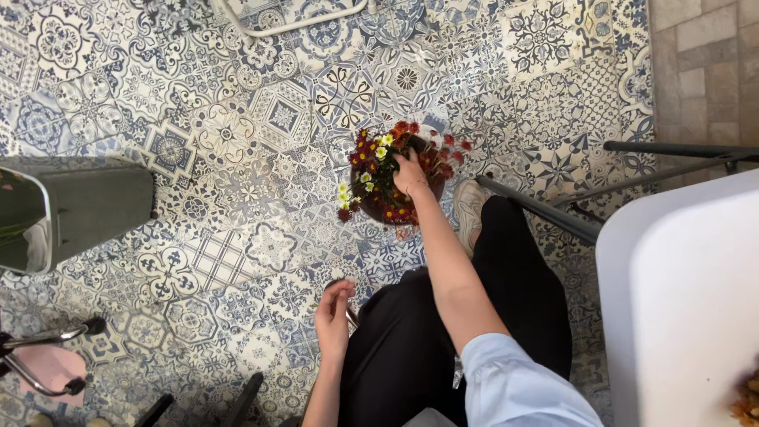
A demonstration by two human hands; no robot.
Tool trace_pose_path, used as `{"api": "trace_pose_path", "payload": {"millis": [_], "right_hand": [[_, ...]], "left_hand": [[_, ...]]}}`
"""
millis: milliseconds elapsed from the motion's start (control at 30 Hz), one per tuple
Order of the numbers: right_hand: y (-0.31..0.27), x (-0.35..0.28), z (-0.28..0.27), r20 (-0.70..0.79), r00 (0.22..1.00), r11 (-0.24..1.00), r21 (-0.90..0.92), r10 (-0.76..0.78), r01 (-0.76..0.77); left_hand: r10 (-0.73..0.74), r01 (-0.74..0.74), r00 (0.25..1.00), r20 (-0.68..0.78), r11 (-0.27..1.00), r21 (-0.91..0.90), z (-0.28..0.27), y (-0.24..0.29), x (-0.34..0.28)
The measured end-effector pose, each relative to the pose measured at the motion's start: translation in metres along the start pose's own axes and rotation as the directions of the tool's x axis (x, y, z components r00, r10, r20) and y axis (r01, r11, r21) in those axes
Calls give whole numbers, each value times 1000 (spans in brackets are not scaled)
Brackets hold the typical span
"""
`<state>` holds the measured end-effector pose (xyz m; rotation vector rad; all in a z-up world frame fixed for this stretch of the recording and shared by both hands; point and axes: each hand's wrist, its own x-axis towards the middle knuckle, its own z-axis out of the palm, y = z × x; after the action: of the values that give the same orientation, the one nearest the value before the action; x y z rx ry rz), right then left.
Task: The person selects stems of yellow and maroon flowers from a vase and arranges them into a bunch on a table, then uses a cloth to wipe small bits of plant matter off the table surface.
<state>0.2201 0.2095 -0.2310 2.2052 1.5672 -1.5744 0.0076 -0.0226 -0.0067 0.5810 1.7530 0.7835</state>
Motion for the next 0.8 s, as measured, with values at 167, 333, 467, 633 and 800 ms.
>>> {"api": "trace_pose_path", "payload": {"millis": [167,333,467,633,800], "right_hand": [[-12,10,-22,162,986,997,-70,51,-40],[-23,-33,-38,41,997,992,108,-65,60],[-25,-95,-48,-182,961,965,124,-209,233],[-8,-115,-35,-376,817,883,-12,-438,468],[-4,-136,-15,-430,695,814,-224,-576,536]], "left_hand": [[26,-28,999,28,998,65,2,-12,5],[2,-2,1000,22,1000,-6,15,13,7],[103,-102,994,30,995,-5,21,-15,24],[127,-134,989,71,985,108,49,27,49],[202,-250,960,195,931,267,97,26,123]]}}
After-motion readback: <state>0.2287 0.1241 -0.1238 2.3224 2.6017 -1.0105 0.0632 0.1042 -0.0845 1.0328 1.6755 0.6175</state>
